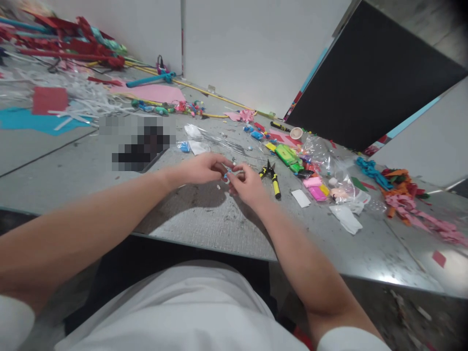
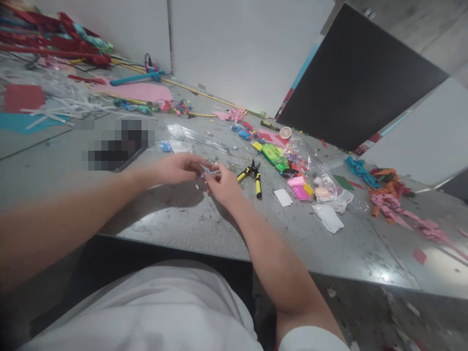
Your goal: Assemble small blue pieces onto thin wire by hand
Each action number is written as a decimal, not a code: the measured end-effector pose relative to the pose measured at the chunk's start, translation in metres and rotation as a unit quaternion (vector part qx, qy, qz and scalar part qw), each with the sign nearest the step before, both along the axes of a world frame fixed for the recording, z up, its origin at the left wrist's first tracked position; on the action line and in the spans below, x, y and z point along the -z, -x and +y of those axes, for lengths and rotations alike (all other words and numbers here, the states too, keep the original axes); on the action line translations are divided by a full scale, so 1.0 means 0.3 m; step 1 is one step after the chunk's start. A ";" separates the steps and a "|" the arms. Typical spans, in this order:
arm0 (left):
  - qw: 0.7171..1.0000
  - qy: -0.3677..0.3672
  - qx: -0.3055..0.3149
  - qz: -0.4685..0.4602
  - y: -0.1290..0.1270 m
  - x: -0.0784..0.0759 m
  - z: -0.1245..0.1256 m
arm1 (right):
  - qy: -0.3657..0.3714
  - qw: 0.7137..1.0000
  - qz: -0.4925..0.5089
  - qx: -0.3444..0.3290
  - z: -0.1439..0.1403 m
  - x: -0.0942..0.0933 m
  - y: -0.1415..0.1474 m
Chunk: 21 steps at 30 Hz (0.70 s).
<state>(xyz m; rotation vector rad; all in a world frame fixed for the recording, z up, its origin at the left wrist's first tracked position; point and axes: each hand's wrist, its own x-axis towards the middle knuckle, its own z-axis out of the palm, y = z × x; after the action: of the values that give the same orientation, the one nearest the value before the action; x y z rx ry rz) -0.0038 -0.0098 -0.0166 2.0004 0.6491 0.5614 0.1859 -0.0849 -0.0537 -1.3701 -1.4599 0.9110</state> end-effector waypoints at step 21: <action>0.990 -0.128 -0.048 0.037 -0.005 -0.031 -0.012 | 0.028 0.995 0.080 -0.056 0.008 -0.008 0.009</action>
<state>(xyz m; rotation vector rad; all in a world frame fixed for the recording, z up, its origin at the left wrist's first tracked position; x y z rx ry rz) -0.0023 -0.0133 -0.0074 2.2460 0.7529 0.6588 0.1833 -0.0826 -0.0513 -1.2352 -1.4091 1.1136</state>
